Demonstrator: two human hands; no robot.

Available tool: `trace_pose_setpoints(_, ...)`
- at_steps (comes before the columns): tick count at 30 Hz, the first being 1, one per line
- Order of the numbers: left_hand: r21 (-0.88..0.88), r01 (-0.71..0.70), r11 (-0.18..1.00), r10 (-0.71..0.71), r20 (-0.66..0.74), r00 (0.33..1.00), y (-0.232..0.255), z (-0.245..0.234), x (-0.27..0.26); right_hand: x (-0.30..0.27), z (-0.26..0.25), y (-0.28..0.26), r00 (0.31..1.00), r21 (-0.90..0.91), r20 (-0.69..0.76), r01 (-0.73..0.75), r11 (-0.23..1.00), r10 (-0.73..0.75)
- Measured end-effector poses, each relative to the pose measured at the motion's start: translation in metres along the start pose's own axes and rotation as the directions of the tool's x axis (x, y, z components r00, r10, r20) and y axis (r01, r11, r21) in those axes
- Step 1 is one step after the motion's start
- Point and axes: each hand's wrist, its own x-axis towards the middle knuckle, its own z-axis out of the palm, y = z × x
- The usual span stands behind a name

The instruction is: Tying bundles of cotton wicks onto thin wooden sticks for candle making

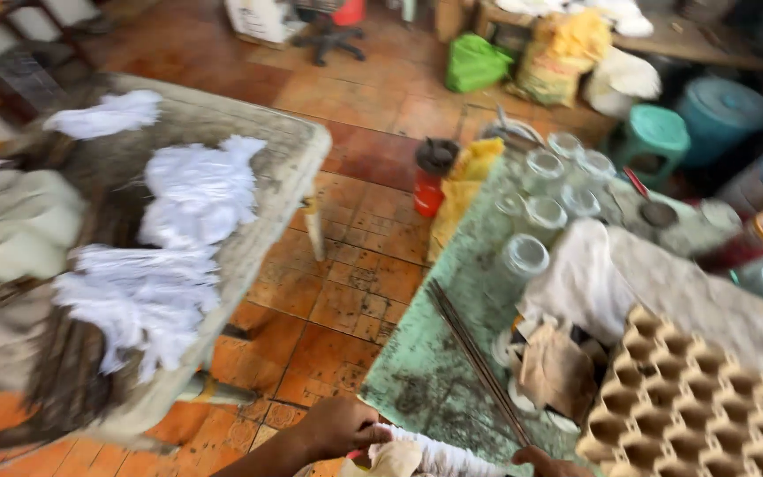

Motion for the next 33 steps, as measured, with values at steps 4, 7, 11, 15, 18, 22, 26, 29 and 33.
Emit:
trace_pose_setpoints(4,-0.149,0.176,0.973,-0.212,-0.278,0.937,0.022,-0.041,-0.083,0.006,-0.079,-0.050,0.975,-0.085,0.179,0.145,0.986,-0.128)
trace_pose_setpoints(7,-0.264,0.263,0.928,-0.346,-0.351,0.870,0.041,-0.071,-0.134,0.006,-0.109,-0.133,0.975,-0.139,0.103,0.211,0.968,-0.197)
trace_pose_setpoints(11,-0.279,0.385,0.880,-0.472,-0.416,0.778,0.047,-0.074,-0.165,-0.013,-0.146,-0.243,0.858,-0.230,0.129,0.513,0.827,-0.497)
trace_pose_setpoints(15,-0.395,0.479,0.784,-0.620,-0.453,0.641,0.048,-0.066,-0.186,-0.026,-0.161,-0.288,0.838,-0.337,0.174,0.544,0.768,-0.517)
trace_pose_setpoints(18,-0.379,0.548,0.746,-0.661,-0.519,0.542,0.055,-0.027,-0.186,-0.031,-0.150,-0.277,0.768,-0.334,0.212,0.638,0.694,-0.604)
trace_pose_setpoints(22,-0.369,0.633,0.680,-0.685,-0.627,0.370,0.074,0.018,-0.204,-0.035,-0.143,-0.285,0.755,-0.299,0.260,0.656,0.693,-0.602)
trace_pose_setpoints(26,-0.536,0.604,0.590,-0.804,-0.460,0.377,0.095,0.053,-0.247,0.023,-0.099,-0.273,0.567,-0.153,0.302,0.822,0.548,-0.766)
trace_pose_setpoints(29,-0.663,0.533,0.526,-0.832,-0.532,0.159,0.085,0.082,-0.268,0.001,-0.098,-0.319,0.483,-0.157,0.299,0.876,0.457,-0.823)
trace_pose_setpoints(33,-0.721,0.554,0.416,-0.868,-0.497,0.004,0.067,0.107,-0.306,-0.013,-0.085,-0.392,0.357,-0.084,0.322,0.933,0.349,-0.877)
